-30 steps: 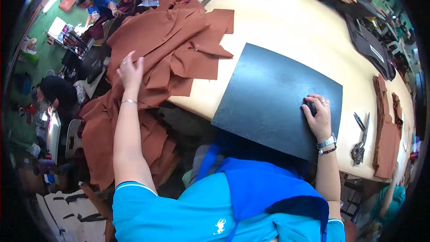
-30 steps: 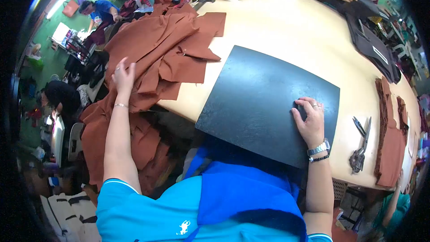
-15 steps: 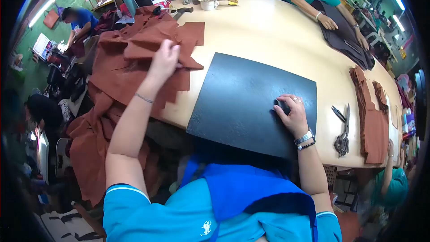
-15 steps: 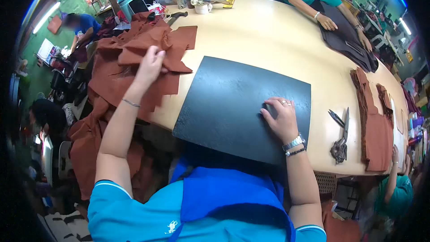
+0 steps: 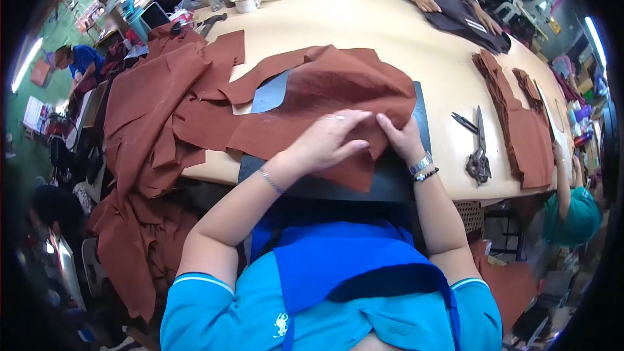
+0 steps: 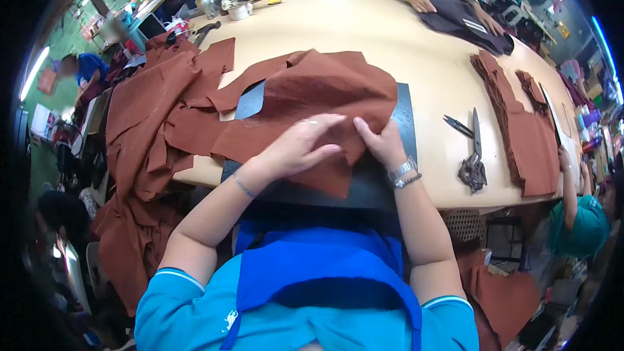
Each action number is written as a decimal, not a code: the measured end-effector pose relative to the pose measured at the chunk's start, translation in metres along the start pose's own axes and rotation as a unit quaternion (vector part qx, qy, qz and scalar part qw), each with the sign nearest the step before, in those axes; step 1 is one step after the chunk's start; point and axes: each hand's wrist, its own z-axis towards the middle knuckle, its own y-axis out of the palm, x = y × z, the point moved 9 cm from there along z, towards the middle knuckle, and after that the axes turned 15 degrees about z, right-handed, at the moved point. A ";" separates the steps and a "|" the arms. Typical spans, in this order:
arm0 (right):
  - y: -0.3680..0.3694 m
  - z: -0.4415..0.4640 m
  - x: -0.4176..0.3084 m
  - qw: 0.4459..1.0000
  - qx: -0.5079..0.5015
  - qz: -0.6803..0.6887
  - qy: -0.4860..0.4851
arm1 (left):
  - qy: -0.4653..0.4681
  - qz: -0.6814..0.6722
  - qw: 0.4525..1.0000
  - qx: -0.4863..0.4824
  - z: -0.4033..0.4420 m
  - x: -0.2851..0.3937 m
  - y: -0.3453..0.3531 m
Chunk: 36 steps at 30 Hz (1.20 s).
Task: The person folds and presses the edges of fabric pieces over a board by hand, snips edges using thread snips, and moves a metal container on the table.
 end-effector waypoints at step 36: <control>-0.218 -0.045 -0.248 0.848 0.068 -0.524 -0.020 | -0.322 0.325 0.889 -0.027 -0.081 -0.132 -0.034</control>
